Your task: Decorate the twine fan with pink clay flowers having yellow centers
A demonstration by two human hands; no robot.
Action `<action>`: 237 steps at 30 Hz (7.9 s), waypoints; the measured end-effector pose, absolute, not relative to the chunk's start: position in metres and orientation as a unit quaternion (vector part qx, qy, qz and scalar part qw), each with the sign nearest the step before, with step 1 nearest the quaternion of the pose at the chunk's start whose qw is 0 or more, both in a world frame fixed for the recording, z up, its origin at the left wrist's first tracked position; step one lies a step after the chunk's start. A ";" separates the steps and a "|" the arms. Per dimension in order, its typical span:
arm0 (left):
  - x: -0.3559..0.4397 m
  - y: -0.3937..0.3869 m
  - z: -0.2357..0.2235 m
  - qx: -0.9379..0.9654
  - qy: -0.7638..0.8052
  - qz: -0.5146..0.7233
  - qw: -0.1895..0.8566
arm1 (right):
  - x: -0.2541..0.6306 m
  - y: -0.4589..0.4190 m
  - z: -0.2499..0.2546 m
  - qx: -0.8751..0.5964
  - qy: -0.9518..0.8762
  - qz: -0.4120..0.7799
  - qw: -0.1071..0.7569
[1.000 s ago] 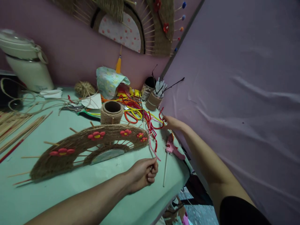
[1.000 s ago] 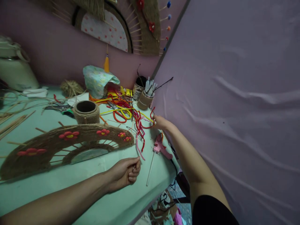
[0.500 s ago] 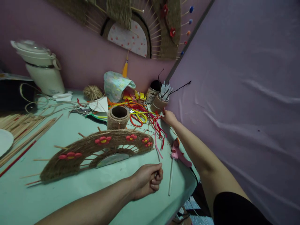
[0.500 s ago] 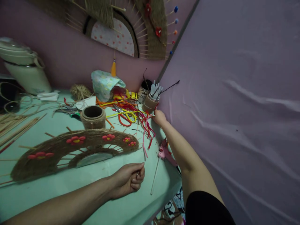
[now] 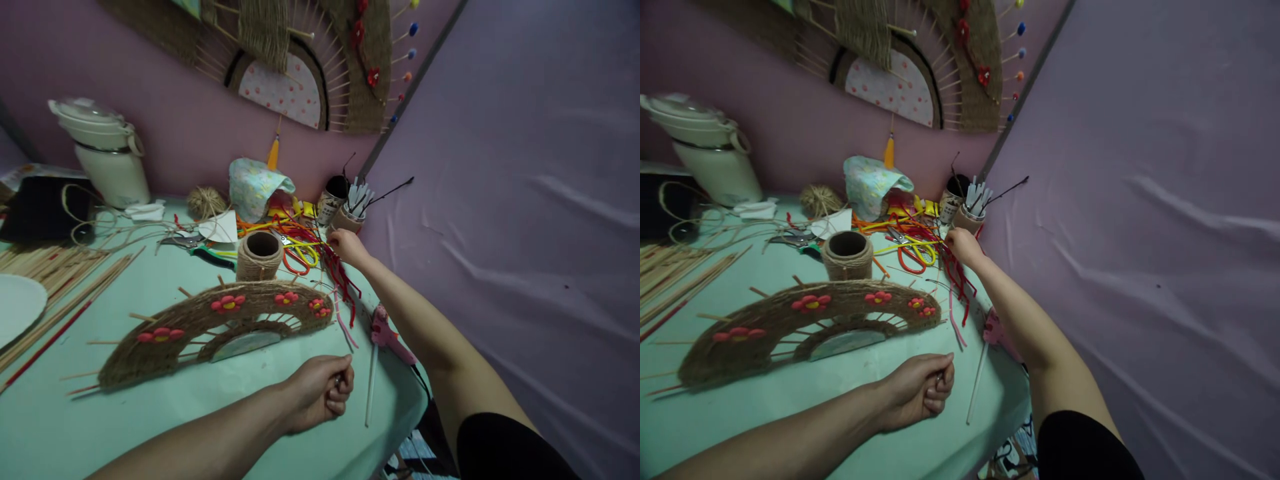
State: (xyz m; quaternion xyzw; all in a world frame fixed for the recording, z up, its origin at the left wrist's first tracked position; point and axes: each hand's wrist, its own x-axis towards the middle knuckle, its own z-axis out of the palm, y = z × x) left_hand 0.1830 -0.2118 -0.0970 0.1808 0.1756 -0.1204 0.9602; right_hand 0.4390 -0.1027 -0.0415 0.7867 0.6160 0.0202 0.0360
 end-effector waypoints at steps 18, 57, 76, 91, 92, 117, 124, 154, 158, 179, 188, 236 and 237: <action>0.182 -0.210 -0.094 0.188 0.185 -0.129 0.956 | 0.441 -0.087 -0.066 0.784 0.603 -0.041 0.138; 0.177 -0.213 -0.097 0.219 0.053 -0.146 0.963 | 0.412 -0.143 -0.018 0.786 0.599 -0.090 -0.123; 0.183 -0.210 -0.110 0.239 0.015 -0.116 0.964 | 0.363 -0.072 -0.082 0.632 0.747 -0.096 -0.183; 0.187 -0.212 -0.113 0.301 0.039 -0.086 0.949 | 0.374 -0.056 -0.053 0.610 0.766 -0.115 -0.169; 0.187 -0.212 -0.113 0.297 0.037 -0.087 0.950 | 0.379 -0.059 -0.045 0.622 0.758 -0.114 -0.162; 0.175 -0.209 -0.099 0.192 0.060 -0.142 0.969 | 0.435 -0.102 -0.048 0.787 0.616 -0.019 -0.021; 0.176 -0.210 -0.097 0.199 0.059 -0.145 0.967 | 0.450 -0.080 -0.048 0.752 0.660 0.011 -0.008; 0.183 -0.227 -0.049 0.116 0.393 0.144 0.901 | 0.376 -0.373 -0.051 0.885 0.446 -0.039 -0.125; 0.162 -0.236 -0.050 0.059 0.431 0.162 0.886 | 0.375 -0.363 -0.060 0.894 0.440 -0.039 -0.077; 0.096 -0.264 -0.039 0.088 0.423 0.262 0.863 | 0.348 -0.382 -0.041 0.730 0.518 -0.176 -0.411; 0.048 -0.243 -0.045 0.046 0.369 0.379 0.848 | 0.325 -0.369 -0.044 0.544 0.281 -0.325 -0.721; -0.027 -0.210 -0.061 0.124 0.324 0.536 0.770 | 0.252 -0.331 -0.090 0.518 0.319 -0.536 -0.585; -0.021 -0.211 -0.061 0.125 0.321 0.531 0.774 | 0.251 -0.331 -0.089 0.519 0.319 -0.534 -0.587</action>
